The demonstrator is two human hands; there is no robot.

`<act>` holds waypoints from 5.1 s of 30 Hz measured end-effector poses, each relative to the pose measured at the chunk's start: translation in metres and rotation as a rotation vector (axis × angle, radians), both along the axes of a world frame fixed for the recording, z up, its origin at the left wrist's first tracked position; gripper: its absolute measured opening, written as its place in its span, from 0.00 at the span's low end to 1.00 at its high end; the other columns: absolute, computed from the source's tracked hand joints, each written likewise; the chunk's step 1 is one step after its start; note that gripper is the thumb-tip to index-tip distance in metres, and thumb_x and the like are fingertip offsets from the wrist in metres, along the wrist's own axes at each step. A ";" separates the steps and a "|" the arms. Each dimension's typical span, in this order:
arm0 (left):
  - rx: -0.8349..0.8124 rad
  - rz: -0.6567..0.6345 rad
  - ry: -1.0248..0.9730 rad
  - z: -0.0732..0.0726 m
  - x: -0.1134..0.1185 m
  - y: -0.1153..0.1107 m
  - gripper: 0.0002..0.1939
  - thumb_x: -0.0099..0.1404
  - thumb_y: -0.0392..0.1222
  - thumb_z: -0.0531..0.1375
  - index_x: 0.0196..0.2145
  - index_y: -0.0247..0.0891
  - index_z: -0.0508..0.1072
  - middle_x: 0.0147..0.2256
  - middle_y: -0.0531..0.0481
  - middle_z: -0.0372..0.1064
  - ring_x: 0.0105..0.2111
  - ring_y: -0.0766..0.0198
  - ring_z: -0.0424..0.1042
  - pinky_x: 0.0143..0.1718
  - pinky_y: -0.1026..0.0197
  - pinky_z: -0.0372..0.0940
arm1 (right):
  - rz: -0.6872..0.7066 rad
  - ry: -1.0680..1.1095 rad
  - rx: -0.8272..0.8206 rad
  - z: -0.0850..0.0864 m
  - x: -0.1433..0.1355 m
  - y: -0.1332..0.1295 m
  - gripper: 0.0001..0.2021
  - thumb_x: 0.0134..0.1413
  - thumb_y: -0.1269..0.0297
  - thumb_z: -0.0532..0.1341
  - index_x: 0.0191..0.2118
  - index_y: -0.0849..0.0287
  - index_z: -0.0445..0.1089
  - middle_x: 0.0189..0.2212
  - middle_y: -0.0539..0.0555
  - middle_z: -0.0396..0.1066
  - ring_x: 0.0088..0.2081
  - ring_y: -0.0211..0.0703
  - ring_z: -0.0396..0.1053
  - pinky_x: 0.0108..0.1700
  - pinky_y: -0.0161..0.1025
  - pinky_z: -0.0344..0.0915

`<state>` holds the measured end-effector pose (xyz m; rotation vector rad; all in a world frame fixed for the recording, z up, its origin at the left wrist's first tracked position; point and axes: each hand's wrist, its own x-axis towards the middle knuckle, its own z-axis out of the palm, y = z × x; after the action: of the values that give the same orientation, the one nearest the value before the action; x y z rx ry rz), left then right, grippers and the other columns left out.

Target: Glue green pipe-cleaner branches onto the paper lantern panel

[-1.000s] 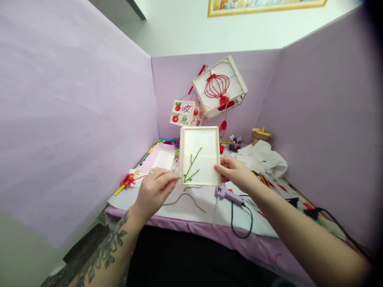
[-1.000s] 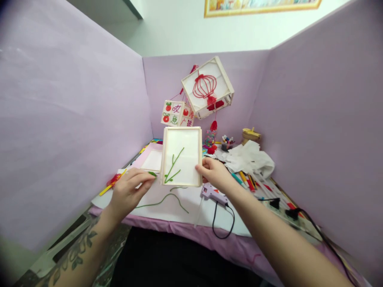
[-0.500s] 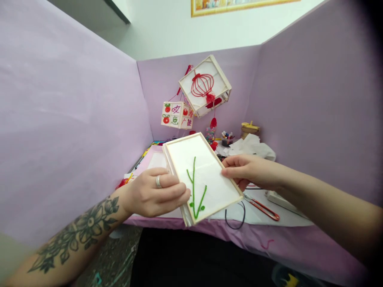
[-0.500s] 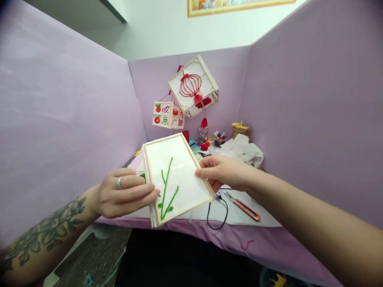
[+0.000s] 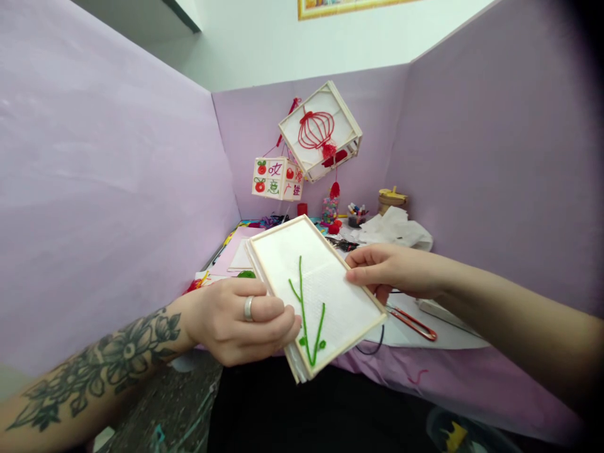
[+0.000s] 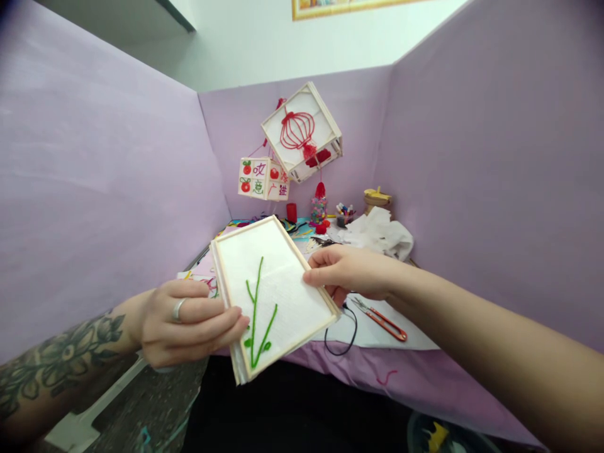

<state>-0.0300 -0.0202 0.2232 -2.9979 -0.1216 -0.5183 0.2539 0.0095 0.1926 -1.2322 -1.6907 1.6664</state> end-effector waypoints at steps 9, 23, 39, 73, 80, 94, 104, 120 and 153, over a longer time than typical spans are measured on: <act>0.130 -0.035 0.190 -0.010 -0.005 0.004 0.16 0.63 0.35 0.61 0.47 0.50 0.75 0.40 0.52 0.77 0.32 0.63 0.75 0.20 0.62 0.62 | 0.022 -0.008 0.000 -0.001 0.000 0.000 0.10 0.39 0.62 0.70 0.26 0.60 0.71 0.21 0.50 0.70 0.21 0.37 0.68 0.17 0.29 0.65; 0.706 -0.285 0.098 -0.005 0.010 0.002 0.06 0.63 0.35 0.59 0.32 0.41 0.76 0.37 0.53 0.76 0.33 0.69 0.71 0.22 0.65 0.63 | 0.094 -0.146 0.011 -0.002 0.003 0.004 0.16 0.44 0.54 0.68 0.31 0.60 0.66 0.26 0.49 0.67 0.25 0.35 0.67 0.23 0.29 0.65; 0.682 -0.246 0.064 -0.002 0.012 0.003 0.06 0.63 0.33 0.59 0.33 0.40 0.76 0.35 0.50 0.77 0.30 0.66 0.72 0.23 0.63 0.64 | 0.093 -0.135 -0.015 -0.004 0.002 0.005 0.18 0.43 0.54 0.69 0.29 0.59 0.63 0.24 0.48 0.66 0.24 0.34 0.66 0.22 0.29 0.65; 0.421 0.297 -0.482 -0.077 0.005 -0.022 0.31 0.69 0.60 0.46 0.49 0.31 0.72 0.39 0.39 0.75 0.40 0.55 0.69 0.40 0.54 0.63 | 0.020 -0.118 0.037 -0.007 0.001 0.004 0.15 0.47 0.55 0.66 0.33 0.60 0.65 0.26 0.50 0.69 0.25 0.35 0.68 0.22 0.29 0.66; 0.415 0.267 -0.488 -0.081 0.000 -0.021 0.26 0.70 0.57 0.47 0.44 0.34 0.74 0.38 0.39 0.74 0.40 0.55 0.69 0.38 0.53 0.64 | 0.022 -0.131 0.035 -0.006 0.001 0.003 0.14 0.49 0.55 0.65 0.34 0.60 0.66 0.28 0.51 0.70 0.26 0.36 0.69 0.23 0.29 0.66; 0.441 0.260 -0.486 -0.080 0.007 -0.020 0.23 0.69 0.57 0.48 0.40 0.37 0.74 0.37 0.41 0.76 0.39 0.56 0.70 0.38 0.54 0.62 | 0.033 -0.149 0.056 -0.006 0.000 0.004 0.14 0.48 0.55 0.65 0.32 0.60 0.65 0.26 0.50 0.69 0.25 0.36 0.68 0.23 0.30 0.67; 0.482 0.260 -0.473 -0.079 0.010 -0.020 0.24 0.70 0.56 0.47 0.39 0.36 0.75 0.35 0.43 0.77 0.38 0.57 0.70 0.38 0.55 0.62 | 0.030 -0.152 0.048 -0.005 -0.001 0.002 0.15 0.46 0.54 0.66 0.31 0.59 0.64 0.26 0.50 0.68 0.25 0.35 0.66 0.22 0.30 0.64; -0.193 0.399 -0.806 -0.075 0.009 -0.024 0.05 0.66 0.42 0.58 0.37 0.38 0.70 0.38 0.45 0.72 0.39 0.60 0.72 0.40 0.56 0.69 | 0.028 -0.168 0.067 -0.013 0.001 0.007 0.16 0.45 0.53 0.66 0.31 0.60 0.64 0.26 0.50 0.66 0.24 0.34 0.65 0.22 0.29 0.64; -1.680 0.192 -1.790 -0.132 0.049 0.003 0.22 0.61 0.56 0.61 0.43 0.34 0.76 0.45 0.41 0.75 0.45 0.58 0.72 0.43 0.61 0.68 | -0.658 0.540 0.357 -0.143 -0.067 -0.014 0.18 0.50 0.51 0.67 0.40 0.59 0.68 0.36 0.55 0.74 0.35 0.44 0.73 0.31 0.38 0.74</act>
<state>0.0194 -0.0169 0.0907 -1.3917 -1.3260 -4.0783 0.1870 -0.0047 0.0498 -0.9111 -1.0334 1.0967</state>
